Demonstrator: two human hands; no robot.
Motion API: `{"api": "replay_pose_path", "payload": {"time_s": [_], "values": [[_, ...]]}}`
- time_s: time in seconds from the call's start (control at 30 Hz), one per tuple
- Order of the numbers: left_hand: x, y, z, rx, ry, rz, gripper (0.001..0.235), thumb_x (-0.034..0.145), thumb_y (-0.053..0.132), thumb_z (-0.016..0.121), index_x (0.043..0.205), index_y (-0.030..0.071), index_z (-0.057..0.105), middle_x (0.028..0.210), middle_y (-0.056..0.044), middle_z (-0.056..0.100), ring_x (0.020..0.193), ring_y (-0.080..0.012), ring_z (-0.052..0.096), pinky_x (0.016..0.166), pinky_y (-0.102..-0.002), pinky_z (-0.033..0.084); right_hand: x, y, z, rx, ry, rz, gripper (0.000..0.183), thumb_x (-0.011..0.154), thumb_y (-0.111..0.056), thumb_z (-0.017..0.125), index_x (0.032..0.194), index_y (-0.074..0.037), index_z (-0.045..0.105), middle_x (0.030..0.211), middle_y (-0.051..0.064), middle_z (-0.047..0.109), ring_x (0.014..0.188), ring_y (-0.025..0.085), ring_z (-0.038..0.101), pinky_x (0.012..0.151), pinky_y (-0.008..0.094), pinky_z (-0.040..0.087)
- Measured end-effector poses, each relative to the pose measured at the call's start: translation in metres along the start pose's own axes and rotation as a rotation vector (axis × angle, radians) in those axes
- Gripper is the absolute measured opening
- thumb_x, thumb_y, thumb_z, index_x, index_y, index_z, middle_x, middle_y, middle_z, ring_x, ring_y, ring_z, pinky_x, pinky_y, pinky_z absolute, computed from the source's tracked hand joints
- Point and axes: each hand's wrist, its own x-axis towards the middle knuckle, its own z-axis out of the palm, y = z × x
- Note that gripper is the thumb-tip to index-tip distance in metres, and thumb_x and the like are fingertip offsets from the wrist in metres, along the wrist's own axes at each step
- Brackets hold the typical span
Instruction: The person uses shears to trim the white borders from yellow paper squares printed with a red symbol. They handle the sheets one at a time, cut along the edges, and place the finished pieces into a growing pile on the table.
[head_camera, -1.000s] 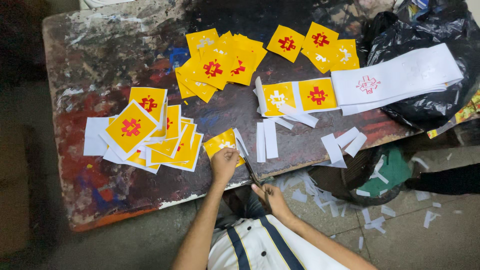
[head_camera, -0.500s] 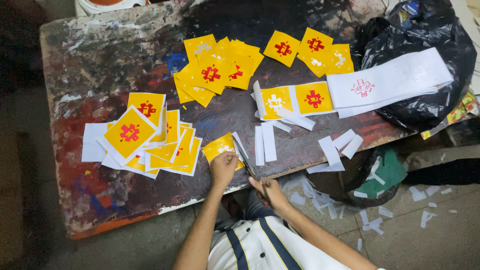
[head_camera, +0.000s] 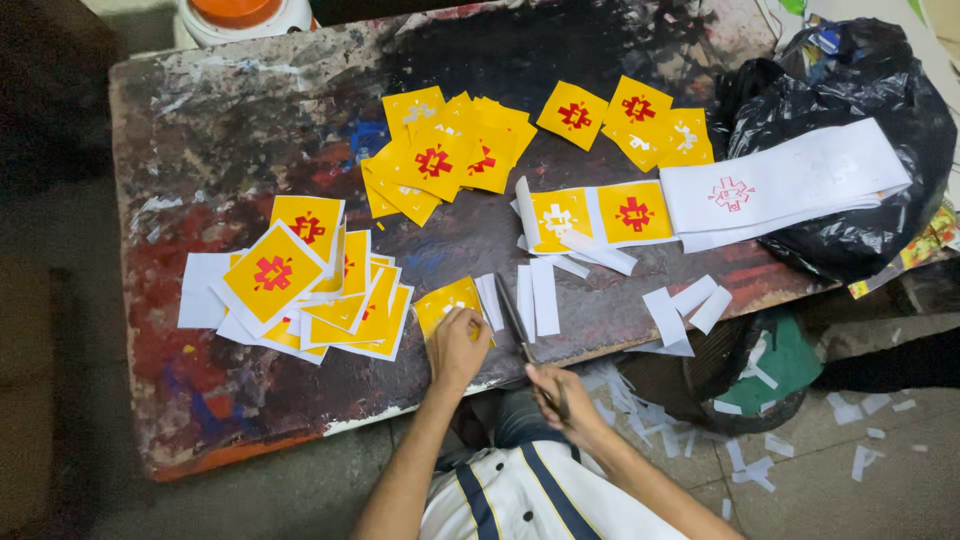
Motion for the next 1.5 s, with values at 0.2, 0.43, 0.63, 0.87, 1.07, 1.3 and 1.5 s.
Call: {"api": "replay_pose_path", "payload": {"time_s": [0.2,0.43,0.63,0.87,1.07,1.3,1.5], "values": [[0.002,0.003,-0.010,0.203,-0.238,0.383,0.014,0.083,0.014,0.071,0.093,0.004,0.072,0.116,-0.011,0.069,0.116,-0.0306,0.062,0.101,-0.051,0.043,-0.023,-0.007,-0.049,-0.020,0.030,-0.135,0.047,0.095,-0.044,0.066,0.072,-0.006,0.051,0.051,0.000,0.045,0.034,0.008,0.035,0.032,0.025,0.025],[-0.026,-0.010,-0.024,0.441,-0.544,0.507,0.021,0.074,0.007,0.070,0.094,0.004,0.077,0.137,-0.008,0.063,0.140,-0.0316,0.044,0.114,-0.066,0.023,-0.028,0.002,-0.055,0.009,0.046,-0.133,0.046,0.095,-0.042,0.067,0.071,-0.006,0.052,0.054,-0.001,0.048,0.035,0.007,0.036,0.033,0.025,0.026],[-0.033,-0.009,-0.053,0.337,-0.340,0.290,0.028,0.072,0.012,0.072,0.099,0.007,0.076,0.128,-0.008,0.067,0.127,-0.0293,0.054,0.105,-0.059,0.036,-0.032,0.006,-0.049,0.005,0.052,-0.090,0.041,0.093,-0.037,0.069,0.069,-0.007,0.054,0.050,0.000,0.047,0.033,0.008,0.035,0.031,0.025,0.024],[-0.012,0.022,-0.014,0.479,-0.130,-0.143,0.081,0.077,0.046,0.083,0.136,-0.001,0.054,0.129,-0.023,0.053,0.125,-0.0411,0.046,0.102,-0.063,0.032,-0.024,0.006,-0.045,-0.017,0.051,-0.092,0.041,0.094,-0.033,0.071,0.069,-0.007,0.052,0.050,-0.001,0.048,0.034,0.007,0.035,0.032,0.025,0.024],[0.005,-0.021,-0.017,0.502,-0.322,0.294,0.072,0.069,0.021,0.080,0.137,0.010,0.059,0.155,-0.022,0.042,0.149,-0.0433,0.028,0.113,-0.070,0.014,-0.023,0.007,-0.049,-0.047,0.035,-0.130,0.041,0.094,-0.032,0.072,0.068,-0.007,0.052,0.050,-0.001,0.048,0.034,0.007,0.036,0.032,0.025,0.024],[0.019,-0.004,-0.016,0.534,-0.287,0.068,0.051,0.085,0.039,0.076,0.124,0.008,0.065,0.135,-0.017,0.057,0.135,-0.0371,0.045,0.110,-0.064,0.031,-0.024,0.012,-0.049,-0.007,0.042,-0.083,0.040,0.093,-0.031,0.072,0.068,-0.007,0.052,0.050,0.000,0.048,0.033,0.007,0.035,0.031,0.025,0.022],[0.035,0.035,0.021,0.551,-0.176,-0.237,0.079,0.075,0.064,0.079,0.119,0.001,0.060,0.115,-0.019,0.062,0.110,-0.0382,0.060,0.090,-0.061,0.042,-0.017,0.011,-0.044,-0.011,0.017,-0.095,0.040,0.093,-0.030,0.072,0.068,-0.007,0.051,0.051,-0.001,0.050,0.032,0.007,0.036,0.031,0.025,0.023]]}}
